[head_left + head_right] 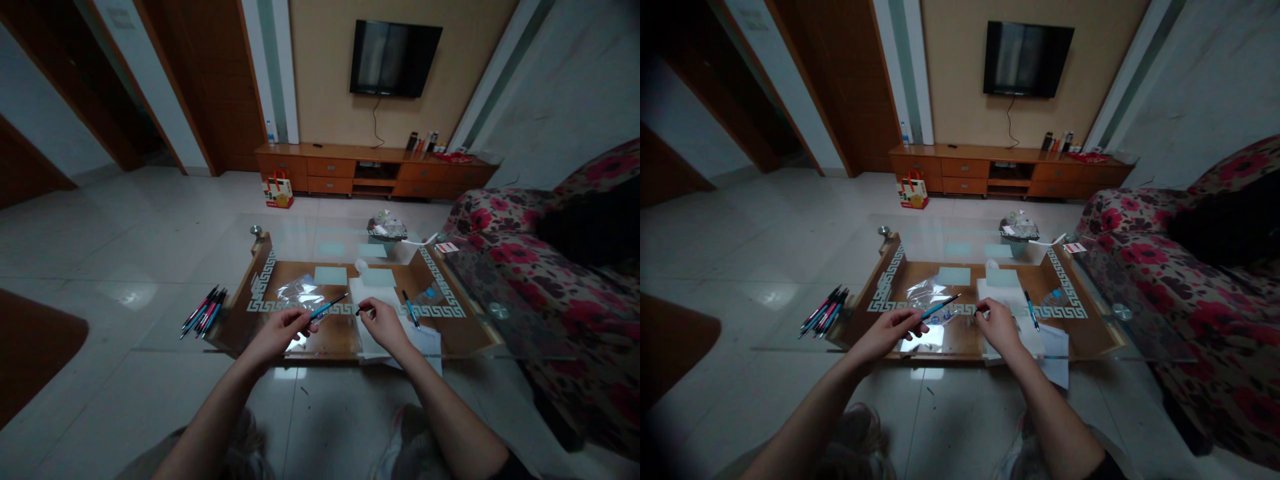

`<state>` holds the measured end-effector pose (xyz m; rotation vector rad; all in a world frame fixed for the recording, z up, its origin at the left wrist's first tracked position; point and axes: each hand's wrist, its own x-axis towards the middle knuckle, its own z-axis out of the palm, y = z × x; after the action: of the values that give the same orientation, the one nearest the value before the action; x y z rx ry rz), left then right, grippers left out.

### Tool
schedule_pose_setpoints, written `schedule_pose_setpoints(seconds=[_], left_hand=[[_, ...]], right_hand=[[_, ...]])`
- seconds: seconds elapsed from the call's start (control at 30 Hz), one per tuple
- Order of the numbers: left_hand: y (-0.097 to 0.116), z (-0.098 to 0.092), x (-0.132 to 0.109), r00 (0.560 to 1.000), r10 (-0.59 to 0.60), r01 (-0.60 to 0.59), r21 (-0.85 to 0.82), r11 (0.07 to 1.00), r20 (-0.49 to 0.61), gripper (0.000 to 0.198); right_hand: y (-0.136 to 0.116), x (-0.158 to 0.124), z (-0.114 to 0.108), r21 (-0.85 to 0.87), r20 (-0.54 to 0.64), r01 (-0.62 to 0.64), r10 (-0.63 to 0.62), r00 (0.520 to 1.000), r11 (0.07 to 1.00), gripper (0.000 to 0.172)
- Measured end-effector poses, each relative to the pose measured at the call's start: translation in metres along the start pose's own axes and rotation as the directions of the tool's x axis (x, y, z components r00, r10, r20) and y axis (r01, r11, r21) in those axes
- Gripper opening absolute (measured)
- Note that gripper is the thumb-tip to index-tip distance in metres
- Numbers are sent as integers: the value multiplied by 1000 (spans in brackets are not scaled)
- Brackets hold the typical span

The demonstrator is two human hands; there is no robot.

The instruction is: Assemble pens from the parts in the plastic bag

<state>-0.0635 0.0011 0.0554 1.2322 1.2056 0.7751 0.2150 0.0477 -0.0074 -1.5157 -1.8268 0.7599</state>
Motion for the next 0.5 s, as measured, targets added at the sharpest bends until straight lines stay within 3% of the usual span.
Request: schedule_pose_setpoints(seconds=[0.3,0.5], left_hand=[[-1,-4,4,1000,1,0,-15,1000,2,40],[0,-3,5,1000,-3,3,-8,1000,11,38]], right_hand=[[1,-2,3,-266,100,3,25,995,964,22],[2,-3,5,-308,148,43,4,989,950,22]])
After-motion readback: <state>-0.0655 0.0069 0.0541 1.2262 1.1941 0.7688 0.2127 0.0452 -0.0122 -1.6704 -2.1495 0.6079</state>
